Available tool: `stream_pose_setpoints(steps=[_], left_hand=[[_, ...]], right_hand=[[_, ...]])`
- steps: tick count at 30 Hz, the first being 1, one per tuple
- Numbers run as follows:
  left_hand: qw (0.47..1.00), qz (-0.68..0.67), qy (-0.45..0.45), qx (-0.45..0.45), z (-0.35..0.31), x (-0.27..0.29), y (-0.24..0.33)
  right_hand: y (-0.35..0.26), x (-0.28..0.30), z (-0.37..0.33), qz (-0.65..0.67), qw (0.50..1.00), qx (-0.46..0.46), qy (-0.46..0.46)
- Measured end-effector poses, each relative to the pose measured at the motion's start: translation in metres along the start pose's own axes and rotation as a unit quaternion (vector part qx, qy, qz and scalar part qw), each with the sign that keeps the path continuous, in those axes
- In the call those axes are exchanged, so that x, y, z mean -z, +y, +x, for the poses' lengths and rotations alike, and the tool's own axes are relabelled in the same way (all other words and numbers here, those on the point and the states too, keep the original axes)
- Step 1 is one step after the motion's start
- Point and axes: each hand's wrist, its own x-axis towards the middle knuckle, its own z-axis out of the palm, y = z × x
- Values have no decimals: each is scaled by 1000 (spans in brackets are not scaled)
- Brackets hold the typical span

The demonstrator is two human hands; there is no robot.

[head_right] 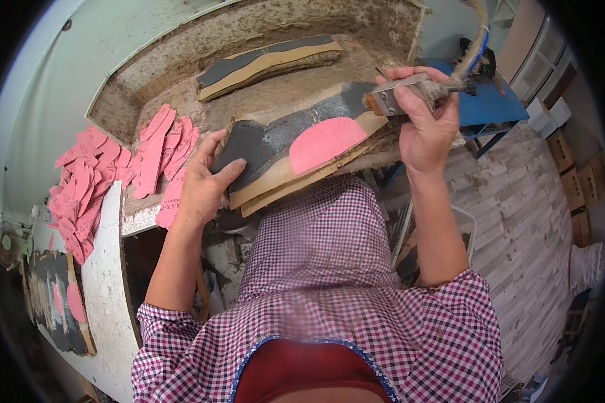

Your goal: The person assembles pink insole pieces onto dark grey sole components using a handheld stapler. They repeatedly pick up insoles, align them on the soles, and staple them in place. Finished units are stacked and placed into a white basket.

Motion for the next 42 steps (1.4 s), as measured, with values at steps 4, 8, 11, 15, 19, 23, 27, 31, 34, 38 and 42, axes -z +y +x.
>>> stream_pose_setpoints(steps=[4,8,11,15,19,23,27,31,34,38,42], left_hand=[[992,89,50,-78,15,2,16],[938,167,11,-302,46,-15,77],[852,270,-82,-440,55,-24,96],[719,457,-174,-493,30,-23,58],[722,498,-184,-443,1,-11,-1],[752,469,-133,-443,0,-12,-6],[753,474,-125,-438,-1,-14,-4],[749,475,-118,-446,-1,-12,-10],[750,469,-117,-452,-1,-13,-13],[750,468,-114,-452,-2,-14,-16],[740,480,-114,-457,-2,-14,-13]], right_hand=[[-18,4,5,74,997,11,-17],[-45,5,9,100,994,32,-34],[-57,5,8,107,993,33,-39],[-70,7,-4,79,994,11,-68],[-54,-2,-27,90,991,-53,-87],[-24,-30,-55,69,992,-86,-62],[-16,-31,-54,-19,996,-72,-53],[-19,5,-28,-78,996,-30,-3],[-25,40,-11,-134,990,-13,38],[-26,50,-10,-202,978,-6,53],[-9,12,-24,-143,990,-18,6]])
